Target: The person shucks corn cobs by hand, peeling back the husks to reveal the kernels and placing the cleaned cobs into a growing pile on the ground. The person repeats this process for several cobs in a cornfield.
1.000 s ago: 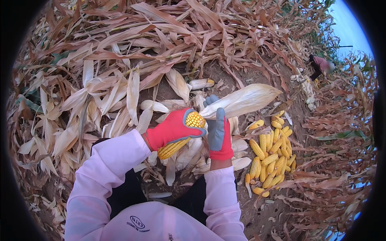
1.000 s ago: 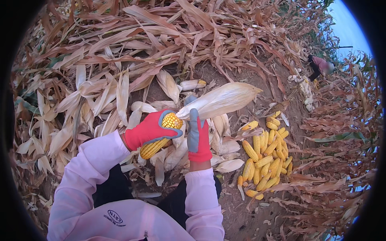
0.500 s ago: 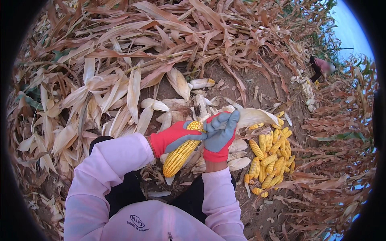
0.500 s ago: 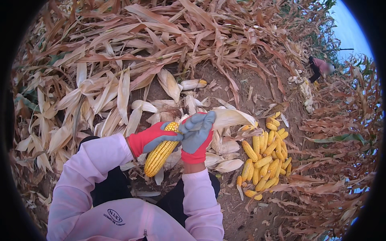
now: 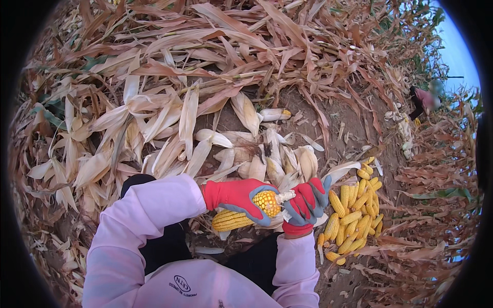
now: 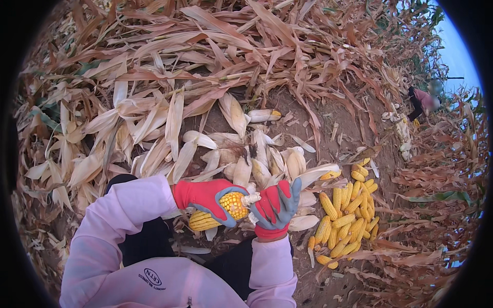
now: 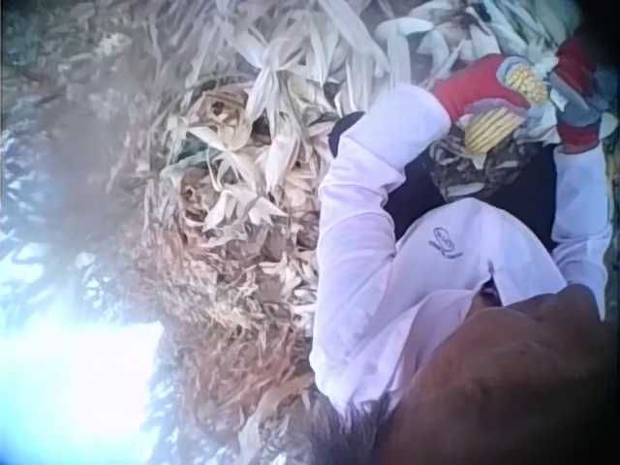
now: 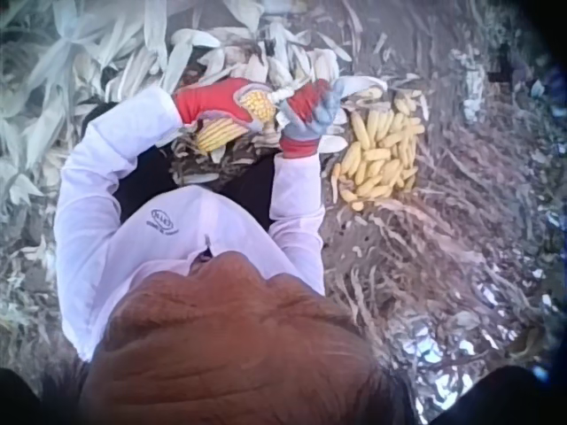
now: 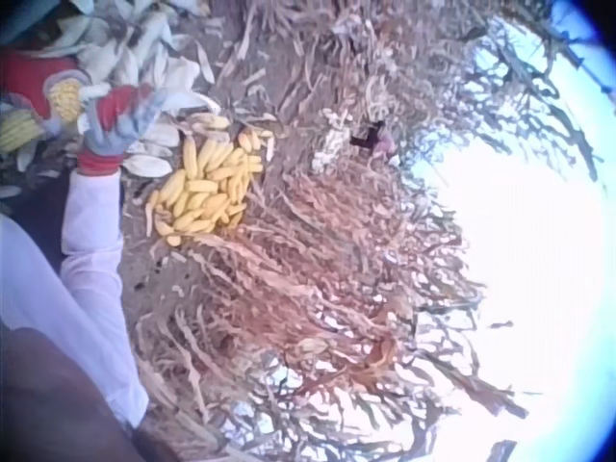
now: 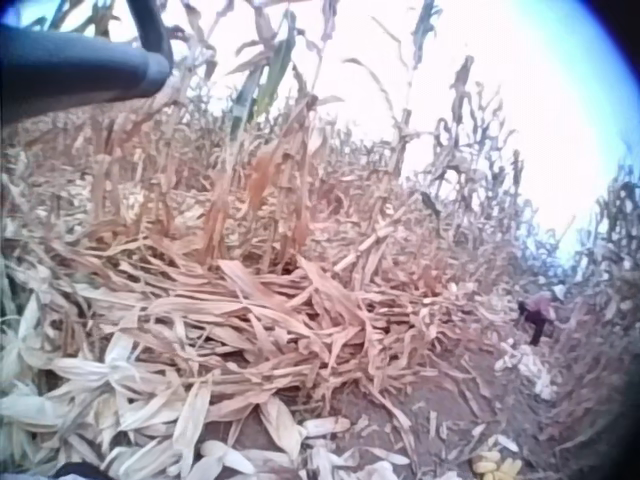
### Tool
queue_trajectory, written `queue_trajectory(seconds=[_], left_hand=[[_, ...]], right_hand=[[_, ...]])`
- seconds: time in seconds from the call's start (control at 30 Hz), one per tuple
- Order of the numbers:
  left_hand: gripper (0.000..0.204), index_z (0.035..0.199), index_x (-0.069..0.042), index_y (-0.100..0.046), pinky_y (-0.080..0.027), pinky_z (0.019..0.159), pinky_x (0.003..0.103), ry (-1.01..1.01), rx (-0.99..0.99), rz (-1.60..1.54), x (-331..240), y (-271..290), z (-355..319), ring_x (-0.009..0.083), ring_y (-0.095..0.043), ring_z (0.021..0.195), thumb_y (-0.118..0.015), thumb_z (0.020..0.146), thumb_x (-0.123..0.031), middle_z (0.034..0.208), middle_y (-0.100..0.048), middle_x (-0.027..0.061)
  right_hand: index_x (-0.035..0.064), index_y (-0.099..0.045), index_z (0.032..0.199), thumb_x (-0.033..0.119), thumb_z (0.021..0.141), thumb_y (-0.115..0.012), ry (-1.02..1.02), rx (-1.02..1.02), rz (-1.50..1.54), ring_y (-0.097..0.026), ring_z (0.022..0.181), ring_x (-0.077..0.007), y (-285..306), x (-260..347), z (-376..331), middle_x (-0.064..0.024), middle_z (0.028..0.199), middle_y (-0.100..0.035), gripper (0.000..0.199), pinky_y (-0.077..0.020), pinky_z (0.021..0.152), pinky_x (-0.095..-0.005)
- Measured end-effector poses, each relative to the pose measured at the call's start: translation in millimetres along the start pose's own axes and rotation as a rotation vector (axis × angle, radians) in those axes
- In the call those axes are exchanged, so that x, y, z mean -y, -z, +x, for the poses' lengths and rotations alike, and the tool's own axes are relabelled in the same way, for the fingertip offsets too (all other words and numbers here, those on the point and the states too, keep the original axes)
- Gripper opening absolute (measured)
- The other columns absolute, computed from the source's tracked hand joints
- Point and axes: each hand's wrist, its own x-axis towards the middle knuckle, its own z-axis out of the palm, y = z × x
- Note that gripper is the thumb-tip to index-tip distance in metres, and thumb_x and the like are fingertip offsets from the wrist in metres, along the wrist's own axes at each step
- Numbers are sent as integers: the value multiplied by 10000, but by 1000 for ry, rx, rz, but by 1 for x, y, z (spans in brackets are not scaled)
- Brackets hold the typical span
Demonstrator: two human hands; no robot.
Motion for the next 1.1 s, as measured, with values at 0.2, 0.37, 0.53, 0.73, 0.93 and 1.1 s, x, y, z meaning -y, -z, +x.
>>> queue_trajectory(seconds=[0.2, 0.37, 0.53, 0.73, 0.93, 1.1], left_hand=[[466, 1177, -20, -523, -509, 806, 268, -3, -322, -211, 10, -10, 8, 122, -618, 913, -744, 776, -105, 1019, -635, 49], [490, 1208, -15, -509, -522, 796, 294, 33, -221, -376, -2, -4, 17, 145, -635, 882, -729, 782, -115, 1007, -636, 72], [575, 1227, -25, -509, -496, 867, 306, 33, -166, -208, 3, 3, 8, 136, -605, 980, -768, 724, -129, 1078, -621, 77], [716, 1260, -32, -523, -495, 871, 335, -109, 108, 356, 0, -7, -6, 198, -629, 989, -845, 645, -208, 1124, -635, 98], [806, 1322, -126, -489, -487, 841, 396, -51, 553, 600, -3, -24, -31, 308, -603, 1001, -816, 613, -324, 1139, -604, 114], [802, 1328, -87, -482, -479, 880, 381, -74, 383, 398, -3, -13, -48, 315, -592, 1042, -822, 636, -310, 1195, -594, 127]], right_hand=[[83, -636, 1051, 366, 998, -458, 316, -297, -103, -552, 615, -84, 8, -9, 11, 16, 786, -609, 339, -429, 574, -262], [77, -637, 1057, 372, 991, -476, 310, -343, -80, -547, 676, -81, -3, 0, 22, 6, 816, -599, 343, -432, 603, -261], [75, -606, 979, 414, 1012, -379, 19, -177, -38, -473, 602, -45, 1, 10, 14, 38, 738, -489, 410, -424, 562, -240], [95, -648, 793, 389, 986, -453, -179, 9, -319, -570, 499, -138, 0, 3, -21, -40, 649, -611, 402, -481, 462, -277], [34, -651, 738, 423, 994, -406, -530, 387, -395, -529, 400, -191, 0, 8, -30, -73, 569, -609, 526, -402, 359, -307], [9, -619, 1054, 434, 982, -450, -112, -390, -446, -545, 527, -123, 2, 21, -9, -62, 754, -629, 463, -458, 492, -283]])
